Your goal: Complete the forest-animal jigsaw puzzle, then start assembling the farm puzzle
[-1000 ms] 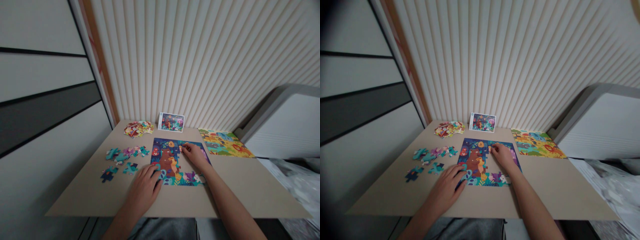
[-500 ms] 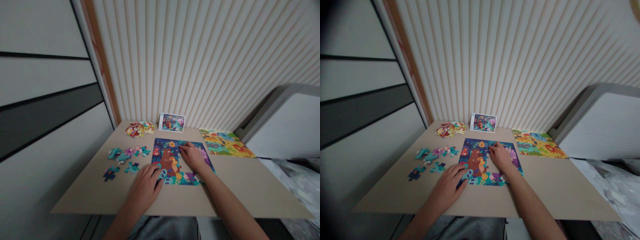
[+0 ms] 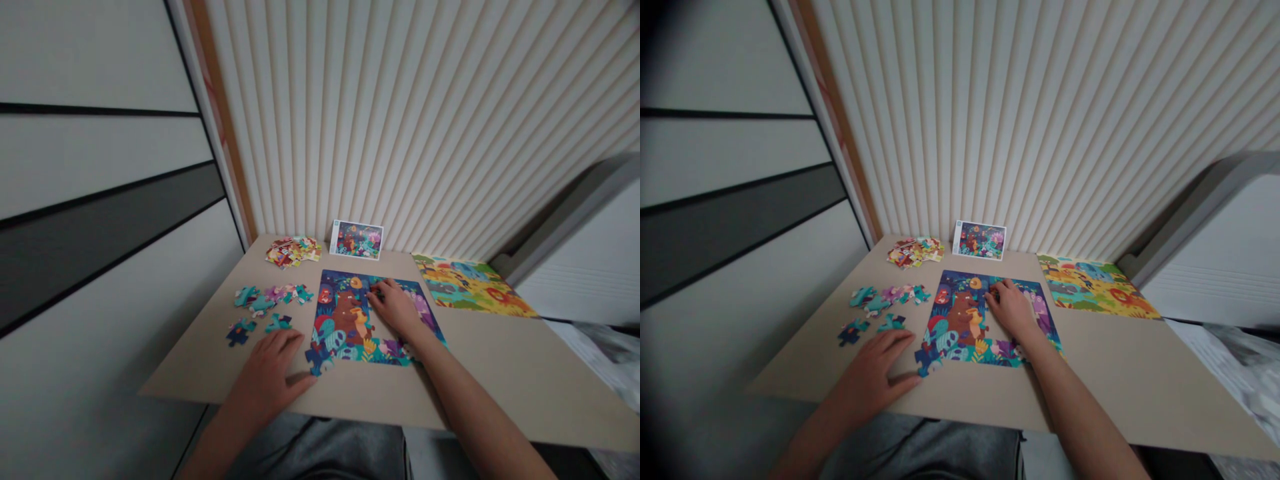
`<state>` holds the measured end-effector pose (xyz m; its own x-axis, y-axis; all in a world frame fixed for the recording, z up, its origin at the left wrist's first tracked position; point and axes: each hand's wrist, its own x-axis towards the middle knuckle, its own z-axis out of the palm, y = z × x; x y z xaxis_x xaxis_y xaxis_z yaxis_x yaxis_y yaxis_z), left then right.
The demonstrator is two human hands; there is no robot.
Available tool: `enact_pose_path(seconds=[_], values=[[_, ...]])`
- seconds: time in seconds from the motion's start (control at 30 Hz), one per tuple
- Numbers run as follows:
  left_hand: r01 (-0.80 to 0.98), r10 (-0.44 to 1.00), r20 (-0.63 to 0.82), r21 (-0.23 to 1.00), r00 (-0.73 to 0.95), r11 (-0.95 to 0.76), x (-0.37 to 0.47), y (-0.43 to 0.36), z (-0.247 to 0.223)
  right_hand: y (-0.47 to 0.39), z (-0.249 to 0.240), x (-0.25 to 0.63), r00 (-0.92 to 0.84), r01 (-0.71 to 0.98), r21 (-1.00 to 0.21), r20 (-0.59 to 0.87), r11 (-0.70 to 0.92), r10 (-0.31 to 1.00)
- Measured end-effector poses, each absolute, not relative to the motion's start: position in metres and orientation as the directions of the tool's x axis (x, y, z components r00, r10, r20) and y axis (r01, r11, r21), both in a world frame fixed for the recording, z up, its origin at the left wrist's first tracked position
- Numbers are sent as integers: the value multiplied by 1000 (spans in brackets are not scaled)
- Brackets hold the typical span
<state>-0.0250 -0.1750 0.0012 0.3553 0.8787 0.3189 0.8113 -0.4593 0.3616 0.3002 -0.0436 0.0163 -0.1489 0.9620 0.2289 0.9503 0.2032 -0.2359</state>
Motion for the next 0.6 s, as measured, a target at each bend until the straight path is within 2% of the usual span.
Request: enact_pose_path(seconds=[0.27, 0.6], values=[[821, 891, 286, 364, 351, -440, -3, -176, 12, -39, 15, 305, -170, 931, -294, 175, 216, 970], [789, 877, 348, 407, 332, -461, -4, -176, 3, -34, 14, 310, -147, 910, -372, 125, 183, 981]])
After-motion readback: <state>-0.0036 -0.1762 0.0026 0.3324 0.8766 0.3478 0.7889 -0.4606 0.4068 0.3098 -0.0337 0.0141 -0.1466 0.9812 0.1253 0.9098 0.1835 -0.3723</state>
